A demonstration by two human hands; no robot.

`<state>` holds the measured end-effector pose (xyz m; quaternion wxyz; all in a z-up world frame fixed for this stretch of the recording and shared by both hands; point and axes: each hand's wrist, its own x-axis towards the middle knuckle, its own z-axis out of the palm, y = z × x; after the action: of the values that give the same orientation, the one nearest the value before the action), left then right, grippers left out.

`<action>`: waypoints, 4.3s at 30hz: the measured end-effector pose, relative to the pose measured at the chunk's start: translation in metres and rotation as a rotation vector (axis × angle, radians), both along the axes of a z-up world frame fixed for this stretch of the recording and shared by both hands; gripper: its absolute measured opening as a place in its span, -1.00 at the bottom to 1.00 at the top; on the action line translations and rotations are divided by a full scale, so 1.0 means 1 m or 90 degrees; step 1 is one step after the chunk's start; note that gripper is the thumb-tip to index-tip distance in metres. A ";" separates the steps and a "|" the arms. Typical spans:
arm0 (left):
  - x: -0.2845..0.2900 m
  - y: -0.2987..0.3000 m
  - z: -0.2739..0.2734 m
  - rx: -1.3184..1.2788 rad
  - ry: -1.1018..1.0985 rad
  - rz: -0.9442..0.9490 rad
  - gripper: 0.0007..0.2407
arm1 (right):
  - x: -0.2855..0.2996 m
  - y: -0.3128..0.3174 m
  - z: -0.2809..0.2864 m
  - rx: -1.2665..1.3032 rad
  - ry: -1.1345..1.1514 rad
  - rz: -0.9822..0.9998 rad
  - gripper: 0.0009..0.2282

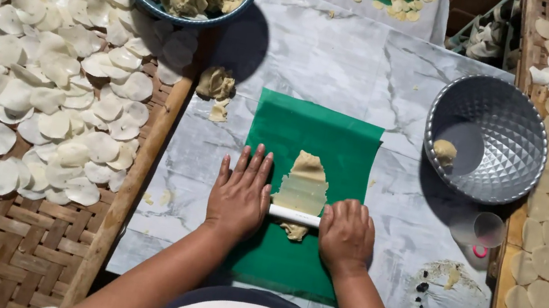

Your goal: Rolling out small portions of dough into thin sheets using a rolling pin

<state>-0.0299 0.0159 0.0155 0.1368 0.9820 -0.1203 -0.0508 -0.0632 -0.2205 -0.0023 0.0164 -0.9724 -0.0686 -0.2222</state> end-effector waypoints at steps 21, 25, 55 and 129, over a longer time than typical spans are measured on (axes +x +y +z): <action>0.040 -0.001 0.005 -0.010 0.032 0.016 -0.44 | 0.032 0.012 0.018 0.039 0.311 -0.100 -0.42; 0.069 -0.007 0.013 -0.019 0.044 0.033 -0.42 | 0.066 0.007 0.014 0.079 0.265 -0.088 -0.39; 0.004 0.012 0.013 -0.020 -0.013 -0.020 -0.42 | -0.013 -0.024 -0.016 0.109 0.082 0.116 -0.58; 0.002 0.002 0.029 0.000 0.051 0.003 -0.44 | -0.010 0.028 0.013 0.009 0.236 -0.105 -0.44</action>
<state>-0.0277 0.0176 0.0442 0.1420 0.9793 -0.1126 -0.0898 -0.0736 -0.1921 0.0108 0.0174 -0.9989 0.0173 -0.0404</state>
